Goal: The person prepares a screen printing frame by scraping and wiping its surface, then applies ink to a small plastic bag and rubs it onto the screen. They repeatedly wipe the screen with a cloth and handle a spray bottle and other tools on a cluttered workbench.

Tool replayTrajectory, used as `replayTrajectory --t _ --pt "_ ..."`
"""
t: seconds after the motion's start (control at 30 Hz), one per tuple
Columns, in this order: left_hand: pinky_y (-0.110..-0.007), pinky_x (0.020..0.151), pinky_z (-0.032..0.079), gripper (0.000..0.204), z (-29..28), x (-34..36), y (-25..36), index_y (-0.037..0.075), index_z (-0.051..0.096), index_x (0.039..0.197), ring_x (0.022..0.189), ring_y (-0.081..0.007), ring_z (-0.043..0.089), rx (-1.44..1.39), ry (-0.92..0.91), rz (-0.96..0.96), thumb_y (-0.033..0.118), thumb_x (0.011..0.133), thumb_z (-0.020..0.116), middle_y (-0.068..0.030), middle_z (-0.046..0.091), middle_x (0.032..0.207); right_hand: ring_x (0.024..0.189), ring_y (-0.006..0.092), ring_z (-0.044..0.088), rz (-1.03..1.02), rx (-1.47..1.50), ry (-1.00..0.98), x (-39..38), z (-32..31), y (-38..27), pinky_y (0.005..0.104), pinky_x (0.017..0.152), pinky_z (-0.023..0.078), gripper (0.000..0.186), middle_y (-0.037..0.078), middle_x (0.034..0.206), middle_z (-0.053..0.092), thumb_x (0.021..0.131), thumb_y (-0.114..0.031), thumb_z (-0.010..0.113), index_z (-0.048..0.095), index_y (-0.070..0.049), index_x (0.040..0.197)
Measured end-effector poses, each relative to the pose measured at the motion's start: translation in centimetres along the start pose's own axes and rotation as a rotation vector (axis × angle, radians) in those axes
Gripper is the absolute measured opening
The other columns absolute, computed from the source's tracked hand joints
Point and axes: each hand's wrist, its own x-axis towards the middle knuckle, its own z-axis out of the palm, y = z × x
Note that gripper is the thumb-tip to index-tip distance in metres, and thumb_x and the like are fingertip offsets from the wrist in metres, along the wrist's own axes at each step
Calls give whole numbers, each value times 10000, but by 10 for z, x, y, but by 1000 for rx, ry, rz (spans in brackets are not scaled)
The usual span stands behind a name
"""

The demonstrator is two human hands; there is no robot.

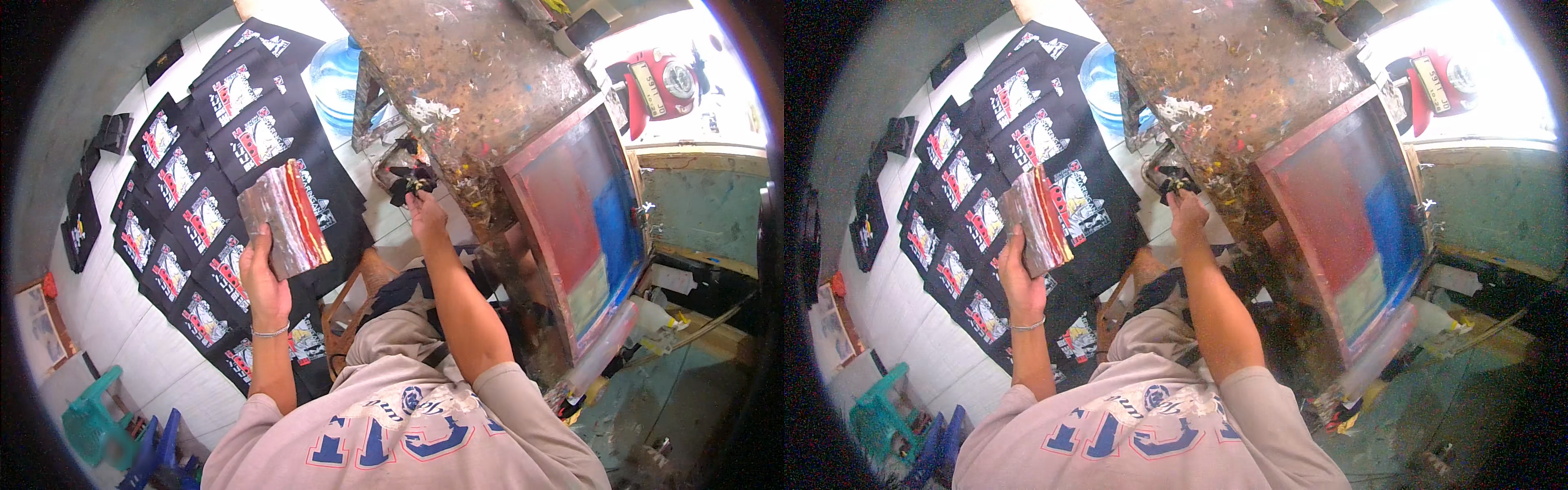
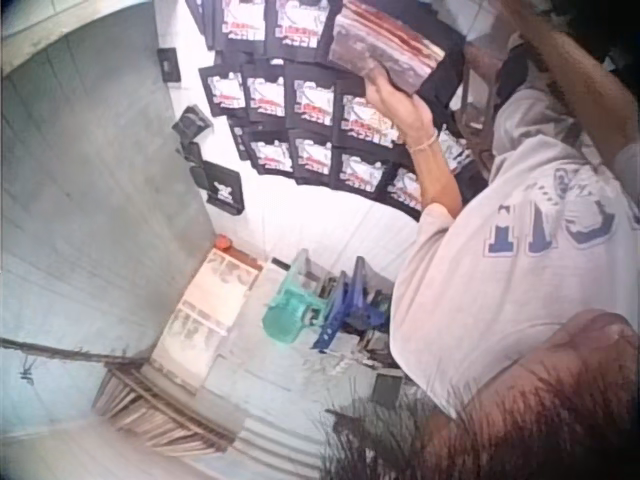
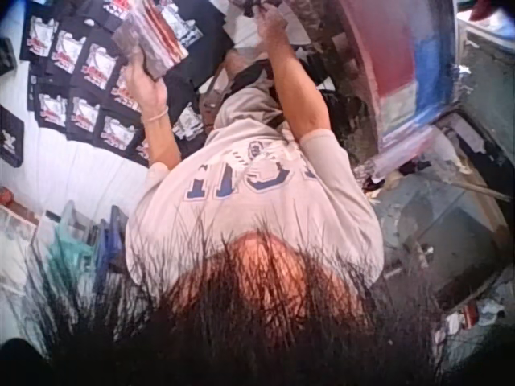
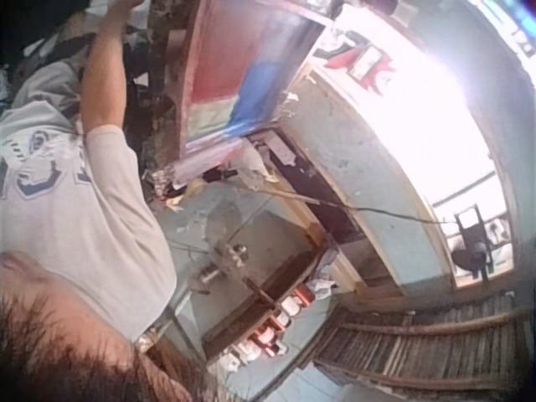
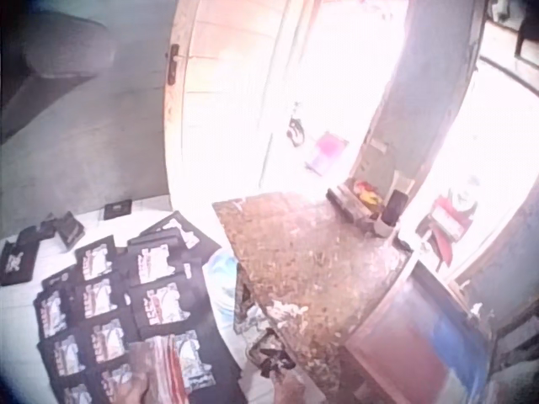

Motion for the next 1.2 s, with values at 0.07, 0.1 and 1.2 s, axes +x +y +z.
replayTrajectory --t 0.07,0.1,1.2 --pt "-286 886 526 300 6 -2 0 -23 640 1246 995 -108 669 17 27 6 209 1065 581 -60 705 1181 1082 315 670 407 681 277 -6 34 -52 373 922 605 308 179 1163 642 947 -25 643 571 66 1233" --pt "-285 889 523 302 10 0 -1 -24 637 1249 1000 -107 664 29 13 0 209 1065 582 -60 702 1185 1068 318 673 373 649 270 -15 41 -68 382 919 605 294 180 1154 645 950 -20 630 569 53 1228" --pt "-250 860 506 316 44 7 -8 -32 665 1226 939 -72 633 582 -222 69 188 1000 687 -42 720 1095 747 162 670 -613 -689 -561 -151 46 -281 299 703 535 244 141 873 713 834 34 640 749 -14 1047"
